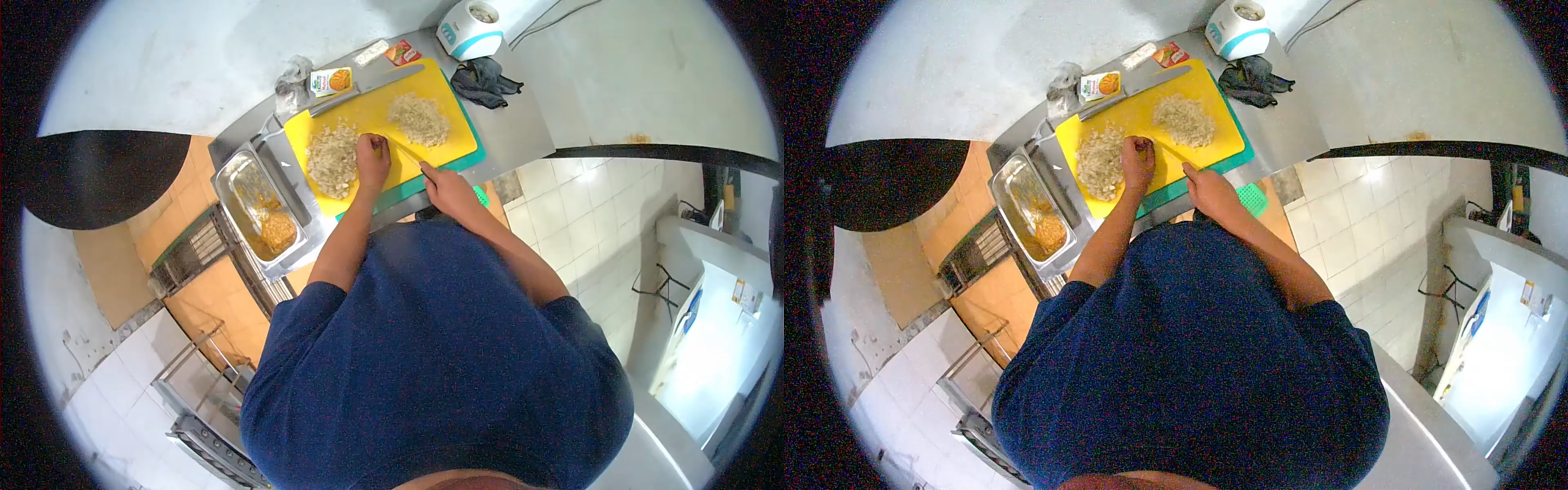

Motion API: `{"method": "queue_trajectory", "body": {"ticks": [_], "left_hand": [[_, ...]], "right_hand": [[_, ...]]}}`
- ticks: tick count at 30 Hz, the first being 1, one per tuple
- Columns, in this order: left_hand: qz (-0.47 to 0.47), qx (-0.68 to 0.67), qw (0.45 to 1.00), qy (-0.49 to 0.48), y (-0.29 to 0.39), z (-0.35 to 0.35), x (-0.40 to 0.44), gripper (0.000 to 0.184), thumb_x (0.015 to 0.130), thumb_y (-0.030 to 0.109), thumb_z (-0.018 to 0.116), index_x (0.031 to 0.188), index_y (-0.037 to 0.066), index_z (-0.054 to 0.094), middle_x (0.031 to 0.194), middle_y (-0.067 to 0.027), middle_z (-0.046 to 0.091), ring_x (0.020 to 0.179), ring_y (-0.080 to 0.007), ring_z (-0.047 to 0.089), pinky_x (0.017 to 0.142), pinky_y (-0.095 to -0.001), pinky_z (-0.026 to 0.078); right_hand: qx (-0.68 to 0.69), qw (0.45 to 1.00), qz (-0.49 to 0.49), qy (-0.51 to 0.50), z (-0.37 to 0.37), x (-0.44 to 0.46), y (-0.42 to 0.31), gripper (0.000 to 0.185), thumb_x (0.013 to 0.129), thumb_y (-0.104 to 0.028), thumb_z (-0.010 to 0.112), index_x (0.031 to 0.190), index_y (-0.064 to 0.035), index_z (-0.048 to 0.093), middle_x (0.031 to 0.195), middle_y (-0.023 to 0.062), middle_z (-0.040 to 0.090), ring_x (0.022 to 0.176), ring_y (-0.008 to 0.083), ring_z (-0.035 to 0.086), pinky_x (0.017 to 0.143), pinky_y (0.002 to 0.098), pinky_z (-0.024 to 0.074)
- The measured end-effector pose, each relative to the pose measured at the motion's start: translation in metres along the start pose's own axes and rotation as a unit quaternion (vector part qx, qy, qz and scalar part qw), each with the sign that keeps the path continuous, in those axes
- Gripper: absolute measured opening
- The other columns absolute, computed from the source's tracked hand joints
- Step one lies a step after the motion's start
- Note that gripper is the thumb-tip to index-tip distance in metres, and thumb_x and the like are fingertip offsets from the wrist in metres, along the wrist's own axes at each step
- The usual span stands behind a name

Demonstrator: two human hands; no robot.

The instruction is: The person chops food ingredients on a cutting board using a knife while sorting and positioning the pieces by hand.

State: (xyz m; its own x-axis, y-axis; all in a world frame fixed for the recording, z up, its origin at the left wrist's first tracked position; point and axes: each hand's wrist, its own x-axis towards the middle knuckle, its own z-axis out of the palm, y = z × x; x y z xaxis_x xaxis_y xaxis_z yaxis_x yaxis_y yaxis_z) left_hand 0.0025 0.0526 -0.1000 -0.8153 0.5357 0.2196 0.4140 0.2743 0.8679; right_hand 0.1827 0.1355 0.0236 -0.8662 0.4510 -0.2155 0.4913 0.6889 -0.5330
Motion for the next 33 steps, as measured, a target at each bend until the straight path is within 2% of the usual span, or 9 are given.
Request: {"method": "queue_trajectory", "body": {"ticks": [6, 9, 11, 18, 21, 30, 33], "left_hand": [[-0.013, -0.007, 1.000, -0.006, 0.005, 0.000, 0.001, 0.018, 0.086, 0.001, 0.067, 0.088, 0.002, 0.048, 0.081, -0.0141, 0.054, 0.076, -0.0296, 0.055, 0.071, -0.0385, 0.046], [-0.012, -0.011, 1.000, -0.014, 0.004, -0.003, 0.002, 0.019, 0.086, 0.001, 0.066, 0.087, 0.002, 0.048, 0.079, -0.0134, 0.053, 0.074, -0.0291, 0.054, 0.070, -0.0380, 0.047], [0.015, -0.018, 1.000, -0.005, 0.001, 0.000, 0.002, 0.018, 0.086, 0.001, 0.066, 0.088, 0.002, 0.048, 0.078, -0.0131, 0.053, 0.073, -0.0288, 0.054, 0.069, -0.0378, 0.047], [-0.010, -0.023, 1.000, -0.002, 0.008, -0.003, 0.005, 0.018, 0.085, -0.002, 0.066, 0.090, 0.002, 0.048, 0.080, -0.0133, 0.055, 0.074, -0.0285, 0.056, 0.070, -0.0367, 0.047], [-0.004, -0.031, 0.999, -0.006, -0.003, 0.001, 0.003, 0.018, 0.085, -0.003, 0.065, 0.089, 0.002, 0.048, 0.080, -0.0135, 0.055, 0.074, -0.0287, 0.056, 0.070, -0.0370, 0.047], [-0.004, -0.019, 1.000, -0.010, -0.002, -0.001, 0.003, 0.021, 0.085, -0.001, 0.068, 0.088, 0.002, 0.047, 0.078, -0.0144, 0.054, 0.073, -0.0307, 0.054, 0.067, -0.0402, 0.045], [-0.004, -0.001, 1.000, -0.010, -0.003, -0.002, 0.003, 0.020, 0.085, -0.001, 0.067, 0.088, 0.002, 0.047, 0.078, -0.0152, 0.054, 0.072, -0.0323, 0.054, 0.067, -0.0404, 0.045]], "right_hand": [[-0.014, 1.000, -0.009, 0.012, 0.011, 0.002, 0.006, 0.042, 0.093, -0.020, 0.053, 0.132, -0.0052, 0.054, 0.077, 0.0255, 0.064, 0.073, 0.0437, 0.064, 0.065, 0.0566, 0.0508], [-0.011, 0.999, 0.040, -0.029, 0.010, 0.010, 0.004, 0.041, 0.093, -0.019, 0.053, 0.133, -0.0071, 0.056, 0.087, 0.0260, 0.066, 0.082, 0.0446, 0.064, 0.073, 0.0544, 0.0500], [0.017, 0.999, 0.038, -0.009, 0.012, 0.016, 0.004, 0.041, 0.093, -0.018, 0.053, 0.132, -0.0064, 0.058, 0.088, 0.0260, 0.066, 0.083, 0.0445, 0.064, 0.074, 0.0537, 0.0501], [0.089, 0.995, -0.010, 0.048, 0.018, 0.013, 0.018, 0.041, 0.092, -0.015, 0.056, 0.131, -0.0050, 0.058, 0.089, 0.0274, 0.066, 0.084, 0.0454, 0.063, 0.074, 0.0522, 0.0495], [0.073, 0.997, -0.015, 0.026, 0.012, 0.006, 0.015, 0.042, 0.092, -0.019, 0.054, 0.130, -0.0026, 0.057, 0.084, 0.0287, 0.065, 0.080, 0.0467, 0.063, 0.073, 0.0564, 0.0502], [0.061, 0.998, -0.003, 0.012, 0.011, 0.003, 0.010, 0.042, 0.094, -0.018, 0.055, 0.134, -0.0052, 0.056, 0.089, 0.0277, 0.066, 0.083, 0.0462, 0.063, 0.074, 0.0533, 0.0492], [0.086, 0.996, 0.030, -0.011, 0.013, 0.010, 0.013, 0.042, 0.093, -0.018, 0.055, 0.133, -0.0044, 0.056, 0.091, 0.0280, 0.066, 0.085, 0.0461, 0.063, 0.075, 0.0527, 0.0498]]}}
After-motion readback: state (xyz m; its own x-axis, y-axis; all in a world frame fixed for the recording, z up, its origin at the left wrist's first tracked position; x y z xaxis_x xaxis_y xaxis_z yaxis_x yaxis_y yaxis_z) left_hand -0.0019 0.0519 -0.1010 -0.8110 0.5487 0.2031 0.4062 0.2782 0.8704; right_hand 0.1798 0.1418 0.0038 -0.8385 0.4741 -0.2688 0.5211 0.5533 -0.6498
